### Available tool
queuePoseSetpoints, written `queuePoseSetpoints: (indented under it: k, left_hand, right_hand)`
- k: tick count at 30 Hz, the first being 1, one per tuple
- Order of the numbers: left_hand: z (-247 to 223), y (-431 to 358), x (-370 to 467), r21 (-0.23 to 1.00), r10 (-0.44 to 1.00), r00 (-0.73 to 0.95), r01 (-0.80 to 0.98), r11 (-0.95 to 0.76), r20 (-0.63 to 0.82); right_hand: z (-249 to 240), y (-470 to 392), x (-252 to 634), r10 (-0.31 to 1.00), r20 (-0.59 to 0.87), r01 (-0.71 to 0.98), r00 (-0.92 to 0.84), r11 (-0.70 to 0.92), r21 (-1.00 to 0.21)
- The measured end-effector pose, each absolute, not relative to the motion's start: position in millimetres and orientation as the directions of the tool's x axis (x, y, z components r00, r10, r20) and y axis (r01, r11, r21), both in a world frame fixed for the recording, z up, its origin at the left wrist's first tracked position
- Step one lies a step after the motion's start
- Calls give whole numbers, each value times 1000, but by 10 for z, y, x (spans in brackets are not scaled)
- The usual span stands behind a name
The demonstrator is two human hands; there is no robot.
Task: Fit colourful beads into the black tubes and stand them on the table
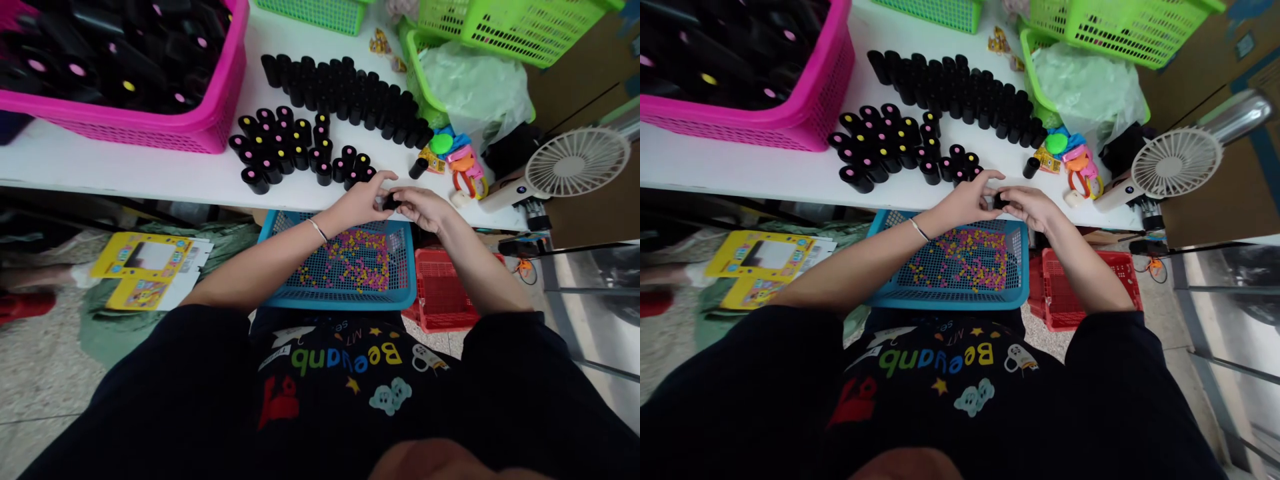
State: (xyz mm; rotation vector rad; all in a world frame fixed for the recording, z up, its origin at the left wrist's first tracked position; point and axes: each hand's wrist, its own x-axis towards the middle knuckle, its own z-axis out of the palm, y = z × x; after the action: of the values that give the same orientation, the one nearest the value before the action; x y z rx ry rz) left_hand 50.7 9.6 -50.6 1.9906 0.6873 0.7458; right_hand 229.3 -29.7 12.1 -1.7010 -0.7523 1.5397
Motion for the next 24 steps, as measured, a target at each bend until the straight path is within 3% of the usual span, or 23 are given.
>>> queuePoseSetpoints:
  k: [4, 7, 9, 11, 13, 16, 24]
  left_hand:
    - [-402, -10, 484, 718, 651, 711, 305, -625, 265]
    - [-296, -117, 446, 488, 646, 693, 464, -739, 319]
    - [-239, -134, 413, 385, 685, 637, 568, -728, 354]
    - [-199, -83, 383, 366, 738, 573, 641, -674, 356]
    - [-169, 14, 381, 389, 773, 535, 669, -634, 340]
    - [-125, 164, 497, 425, 781, 518, 655, -625, 350]
    - [-144, 327, 1444, 374, 706, 599, 598, -709, 379]
  right_hand:
    - [40, -519, 2375, 897, -386, 18, 216, -399, -917]
    - [-57, -809, 2401, 944, -290, 264, 154, -322, -909]
    - [-149, -990, 2347, 933, -349, 527, -88, -254, -811]
    - [-263, -1118, 2238, 820, -484, 790, -304, -67, -610]
    - [-385, -1185, 2109, 718, -603, 916, -347, 120, -384]
    - [-520, -1214, 1958, 691, -661, 956, -292, 185, -228]
    - [-632, -1189, 1831, 689, -671, 961, -275, 170, -219]
